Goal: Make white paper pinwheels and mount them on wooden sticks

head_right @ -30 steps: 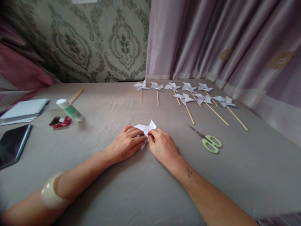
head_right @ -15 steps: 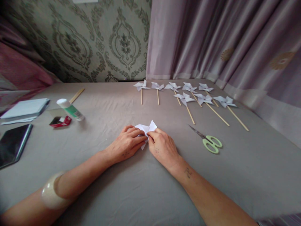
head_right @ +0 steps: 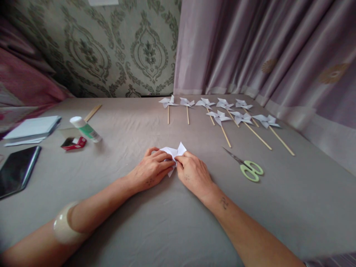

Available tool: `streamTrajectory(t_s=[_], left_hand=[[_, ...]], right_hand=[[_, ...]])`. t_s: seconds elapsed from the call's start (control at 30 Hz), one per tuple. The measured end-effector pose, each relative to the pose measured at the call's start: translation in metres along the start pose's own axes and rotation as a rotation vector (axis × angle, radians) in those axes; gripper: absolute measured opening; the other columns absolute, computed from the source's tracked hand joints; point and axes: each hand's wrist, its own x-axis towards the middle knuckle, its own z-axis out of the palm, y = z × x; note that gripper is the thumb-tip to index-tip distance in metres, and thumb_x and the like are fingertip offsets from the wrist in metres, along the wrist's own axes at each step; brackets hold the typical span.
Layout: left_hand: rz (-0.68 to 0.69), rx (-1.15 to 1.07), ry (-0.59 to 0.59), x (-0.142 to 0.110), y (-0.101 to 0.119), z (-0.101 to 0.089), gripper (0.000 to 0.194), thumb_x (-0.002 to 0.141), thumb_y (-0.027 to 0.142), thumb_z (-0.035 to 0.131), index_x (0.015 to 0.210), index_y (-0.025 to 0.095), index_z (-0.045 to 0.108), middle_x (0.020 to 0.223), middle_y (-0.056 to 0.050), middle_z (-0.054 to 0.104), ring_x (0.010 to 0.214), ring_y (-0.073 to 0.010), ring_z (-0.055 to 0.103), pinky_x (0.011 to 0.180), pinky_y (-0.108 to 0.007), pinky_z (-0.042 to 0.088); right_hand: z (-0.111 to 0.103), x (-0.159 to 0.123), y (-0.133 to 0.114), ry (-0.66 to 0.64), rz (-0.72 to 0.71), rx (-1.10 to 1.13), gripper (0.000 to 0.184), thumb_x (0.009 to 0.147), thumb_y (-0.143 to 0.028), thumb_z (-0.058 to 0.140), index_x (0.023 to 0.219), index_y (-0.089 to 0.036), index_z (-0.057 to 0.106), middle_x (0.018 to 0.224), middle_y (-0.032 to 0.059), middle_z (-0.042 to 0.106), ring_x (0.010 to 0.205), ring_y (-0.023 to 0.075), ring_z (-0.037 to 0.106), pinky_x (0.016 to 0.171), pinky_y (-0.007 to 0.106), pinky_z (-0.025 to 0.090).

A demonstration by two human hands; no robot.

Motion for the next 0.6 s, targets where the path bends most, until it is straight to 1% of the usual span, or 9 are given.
streamTrajectory(t_s=[0.23,0.33,0.43,0.5,0.6], left_hand=[[0.001,-0.013,0.000,0.001,0.000,-0.001,0.023,0.093,0.025,0.046,0.097,0.021,0.068,0.101,-0.004,0.067,0.096,-0.0176,0.058,0.096,-0.040,0.029],[-0.005,-0.036,-0.002,0.001,-0.001,-0.002,0.022,0.092,0.024,0.047,0.097,0.021,0.068,0.101,-0.004,0.068,0.096,-0.0178,0.058,0.094,-0.040,0.030],[-0.026,-0.105,0.021,0.000,-0.003,-0.001,0.020,0.091,0.024,0.050,0.091,0.022,0.070,0.098,-0.003,0.069,0.095,-0.0169,0.060,0.093,-0.039,0.031],[-0.087,-0.162,0.073,0.001,-0.005,-0.001,0.019,0.089,0.024,0.051,0.087,0.022,0.070,0.096,-0.002,0.070,0.093,-0.0166,0.061,0.092,-0.038,0.032],[-0.273,-0.243,0.196,0.003,-0.008,-0.004,0.019,0.088,0.024,0.052,0.085,0.020,0.070,0.093,-0.003,0.071,0.091,-0.0175,0.063,0.089,-0.037,0.036]], right_hand=[[-0.007,0.000,-0.004,-0.032,0.025,-0.061,0.027,0.089,-0.022,0.048,0.102,-0.024,0.071,0.100,0.0050,0.066,0.088,0.0175,0.063,0.072,0.026,0.043],[-0.012,0.002,-0.007,-0.042,0.017,-0.094,0.026,0.088,-0.022,0.050,0.100,-0.023,0.072,0.100,0.0061,0.065,0.089,0.0177,0.062,0.073,0.026,0.043],[-0.016,0.007,-0.008,-0.089,-0.011,-0.122,0.026,0.087,-0.019,0.050,0.097,-0.023,0.073,0.096,0.0060,0.066,0.087,0.0174,0.062,0.071,0.025,0.042],[-0.020,0.012,-0.008,-0.137,-0.037,-0.139,0.026,0.086,-0.018,0.050,0.094,-0.023,0.074,0.094,0.0055,0.067,0.085,0.0173,0.062,0.069,0.025,0.042],[-0.026,0.021,-0.007,-0.213,-0.100,-0.149,0.027,0.085,-0.016,0.049,0.091,-0.023,0.074,0.093,0.0045,0.068,0.085,0.0169,0.063,0.070,0.024,0.041]])
